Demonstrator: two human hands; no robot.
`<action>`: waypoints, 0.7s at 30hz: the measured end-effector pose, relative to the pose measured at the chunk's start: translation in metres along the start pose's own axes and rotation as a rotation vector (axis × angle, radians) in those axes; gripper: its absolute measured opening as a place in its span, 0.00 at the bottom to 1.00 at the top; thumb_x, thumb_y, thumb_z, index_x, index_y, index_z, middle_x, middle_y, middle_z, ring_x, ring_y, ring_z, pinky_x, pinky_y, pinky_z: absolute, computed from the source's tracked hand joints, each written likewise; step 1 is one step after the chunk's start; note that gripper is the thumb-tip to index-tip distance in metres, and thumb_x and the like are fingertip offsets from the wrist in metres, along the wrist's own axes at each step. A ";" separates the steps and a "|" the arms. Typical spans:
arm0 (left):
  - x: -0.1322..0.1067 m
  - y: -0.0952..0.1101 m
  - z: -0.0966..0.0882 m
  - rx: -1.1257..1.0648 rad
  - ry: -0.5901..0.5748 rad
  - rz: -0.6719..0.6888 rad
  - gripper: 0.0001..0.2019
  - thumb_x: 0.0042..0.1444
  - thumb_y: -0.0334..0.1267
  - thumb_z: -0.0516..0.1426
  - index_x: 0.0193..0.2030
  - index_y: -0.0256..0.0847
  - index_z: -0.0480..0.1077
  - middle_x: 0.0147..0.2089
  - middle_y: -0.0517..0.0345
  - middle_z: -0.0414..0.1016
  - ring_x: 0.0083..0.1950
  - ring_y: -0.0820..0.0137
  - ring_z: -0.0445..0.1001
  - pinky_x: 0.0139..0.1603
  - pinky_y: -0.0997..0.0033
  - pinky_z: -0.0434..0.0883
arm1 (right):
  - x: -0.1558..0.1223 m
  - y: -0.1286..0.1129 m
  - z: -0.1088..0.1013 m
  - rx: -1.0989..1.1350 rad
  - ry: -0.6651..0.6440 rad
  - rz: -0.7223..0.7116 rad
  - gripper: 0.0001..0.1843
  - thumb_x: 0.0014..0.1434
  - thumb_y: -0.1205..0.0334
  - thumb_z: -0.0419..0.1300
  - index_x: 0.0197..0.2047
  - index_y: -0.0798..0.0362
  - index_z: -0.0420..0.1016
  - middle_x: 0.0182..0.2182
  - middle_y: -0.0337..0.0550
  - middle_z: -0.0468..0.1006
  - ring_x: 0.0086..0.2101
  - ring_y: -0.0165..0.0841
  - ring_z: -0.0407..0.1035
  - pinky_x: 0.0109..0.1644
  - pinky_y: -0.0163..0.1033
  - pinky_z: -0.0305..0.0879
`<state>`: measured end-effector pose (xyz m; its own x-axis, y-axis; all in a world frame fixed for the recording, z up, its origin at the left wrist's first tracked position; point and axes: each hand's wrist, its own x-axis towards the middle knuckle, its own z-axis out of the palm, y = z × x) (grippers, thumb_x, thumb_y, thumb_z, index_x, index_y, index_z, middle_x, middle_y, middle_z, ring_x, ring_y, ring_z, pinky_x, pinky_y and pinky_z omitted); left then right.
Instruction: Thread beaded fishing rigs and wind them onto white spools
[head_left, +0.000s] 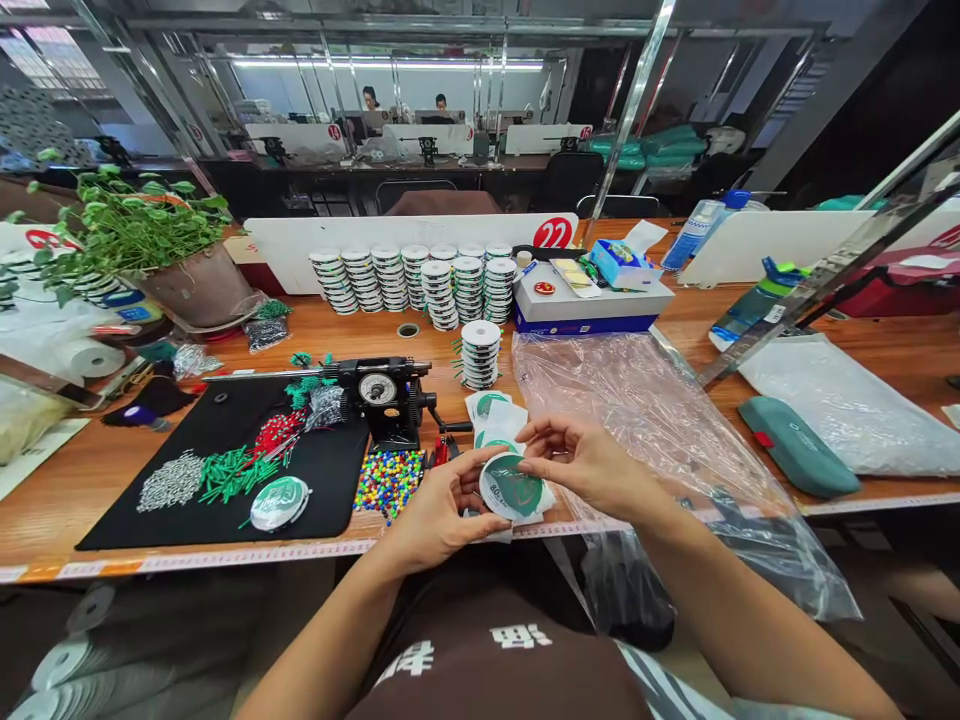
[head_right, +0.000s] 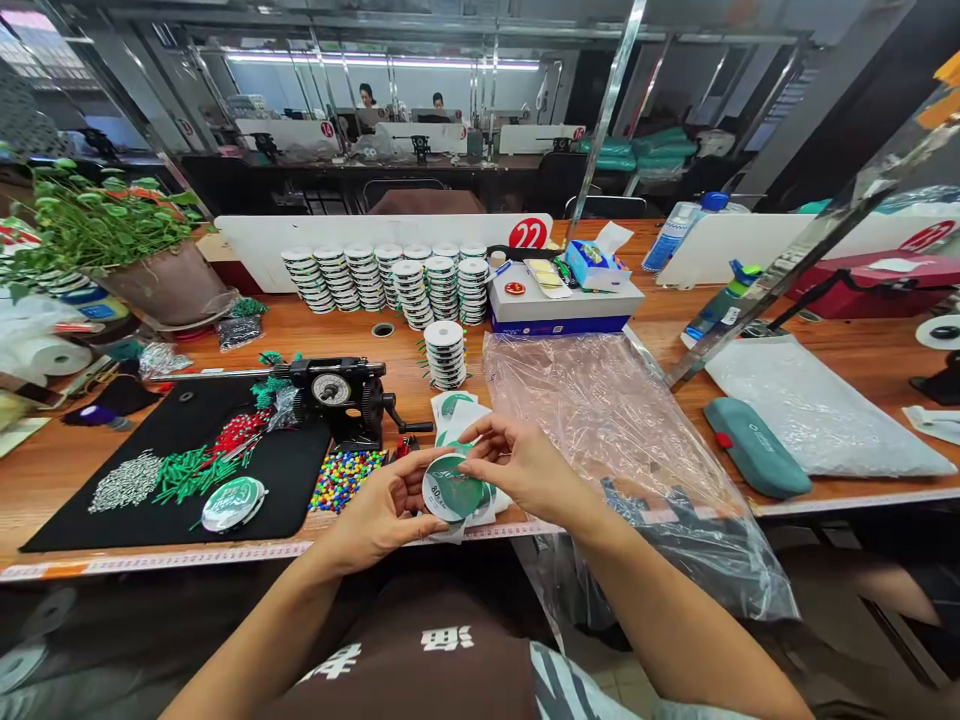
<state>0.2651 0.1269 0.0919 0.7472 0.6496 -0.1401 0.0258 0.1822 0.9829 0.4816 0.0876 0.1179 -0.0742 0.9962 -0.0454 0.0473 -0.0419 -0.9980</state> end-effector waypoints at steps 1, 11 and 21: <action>0.000 0.000 -0.001 -0.014 -0.009 -0.009 0.37 0.46 0.34 0.71 0.64 0.41 0.65 0.57 0.46 0.75 0.51 0.61 0.78 0.55 0.61 0.73 | 0.001 -0.001 0.000 0.000 -0.012 0.008 0.21 0.49 0.51 0.74 0.41 0.53 0.76 0.29 0.39 0.79 0.31 0.31 0.73 0.35 0.36 0.70; -0.002 0.007 -0.005 -0.014 -0.087 -0.067 0.34 0.48 0.35 0.70 0.63 0.42 0.67 0.56 0.46 0.76 0.55 0.58 0.77 0.59 0.55 0.72 | 0.002 0.002 0.001 -0.048 -0.077 0.042 0.19 0.50 0.49 0.73 0.39 0.53 0.75 0.27 0.39 0.78 0.30 0.32 0.73 0.33 0.36 0.69; -0.002 0.011 -0.006 0.000 -0.095 -0.076 0.34 0.49 0.32 0.69 0.63 0.44 0.66 0.61 0.47 0.74 0.57 0.58 0.76 0.59 0.57 0.72 | -0.001 -0.001 0.006 -0.108 -0.033 -0.033 0.13 0.54 0.54 0.70 0.35 0.52 0.73 0.29 0.38 0.76 0.30 0.30 0.70 0.34 0.35 0.69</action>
<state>0.2593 0.1319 0.1019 0.8025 0.5614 -0.2023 0.0850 0.2280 0.9699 0.4757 0.0859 0.1187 -0.1100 0.9938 -0.0160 0.1514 0.0008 -0.9885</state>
